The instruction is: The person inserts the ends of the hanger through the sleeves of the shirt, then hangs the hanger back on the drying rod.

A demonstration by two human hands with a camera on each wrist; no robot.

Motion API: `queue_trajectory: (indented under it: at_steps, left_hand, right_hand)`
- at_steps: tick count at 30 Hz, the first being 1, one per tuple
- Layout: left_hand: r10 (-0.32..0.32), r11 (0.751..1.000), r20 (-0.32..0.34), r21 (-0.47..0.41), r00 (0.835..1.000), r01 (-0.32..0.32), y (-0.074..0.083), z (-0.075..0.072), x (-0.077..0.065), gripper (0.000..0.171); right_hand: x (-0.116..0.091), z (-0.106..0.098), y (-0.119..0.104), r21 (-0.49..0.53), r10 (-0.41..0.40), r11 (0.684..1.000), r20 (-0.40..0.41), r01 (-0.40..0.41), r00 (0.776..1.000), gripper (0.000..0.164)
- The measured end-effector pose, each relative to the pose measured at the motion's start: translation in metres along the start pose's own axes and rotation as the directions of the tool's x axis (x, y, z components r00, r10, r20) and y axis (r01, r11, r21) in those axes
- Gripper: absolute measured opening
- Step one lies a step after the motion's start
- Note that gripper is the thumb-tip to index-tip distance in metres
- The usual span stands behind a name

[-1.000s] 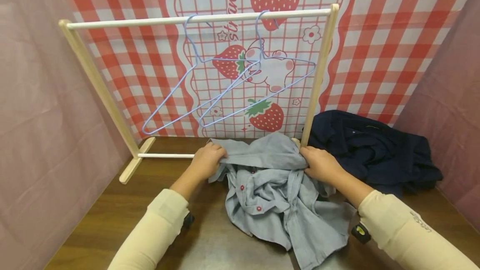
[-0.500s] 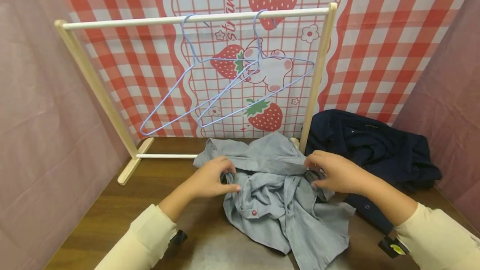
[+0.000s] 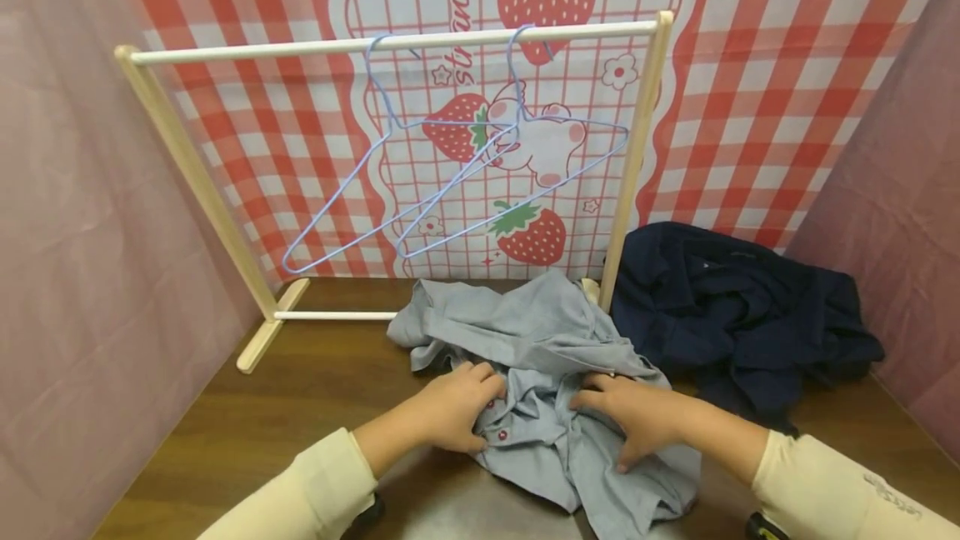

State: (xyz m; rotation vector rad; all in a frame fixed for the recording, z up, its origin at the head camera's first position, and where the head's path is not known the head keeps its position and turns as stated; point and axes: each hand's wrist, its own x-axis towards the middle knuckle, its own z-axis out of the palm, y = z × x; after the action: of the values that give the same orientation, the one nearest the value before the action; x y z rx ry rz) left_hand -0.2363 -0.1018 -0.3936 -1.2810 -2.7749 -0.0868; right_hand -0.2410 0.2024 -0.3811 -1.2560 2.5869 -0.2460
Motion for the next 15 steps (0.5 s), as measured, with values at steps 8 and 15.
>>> queue_trajectory:
  at_steps: [8,15]
  left_hand:
    - [0.053,0.998,-0.106,0.024,0.993,-0.050,-0.011,0.008,0.000,0.049]
    - [0.079,0.993,-0.184,0.105,0.980,-0.060,-0.034,-0.002,-0.007,0.038]
  right_hand:
    - [0.010,0.004,-0.007,-0.056,-0.100,0.994,-0.087,0.095,0.991,0.072]
    - [0.011,0.002,-0.011,-0.145,-0.217,0.971,-0.199,0.190,0.956,0.056]
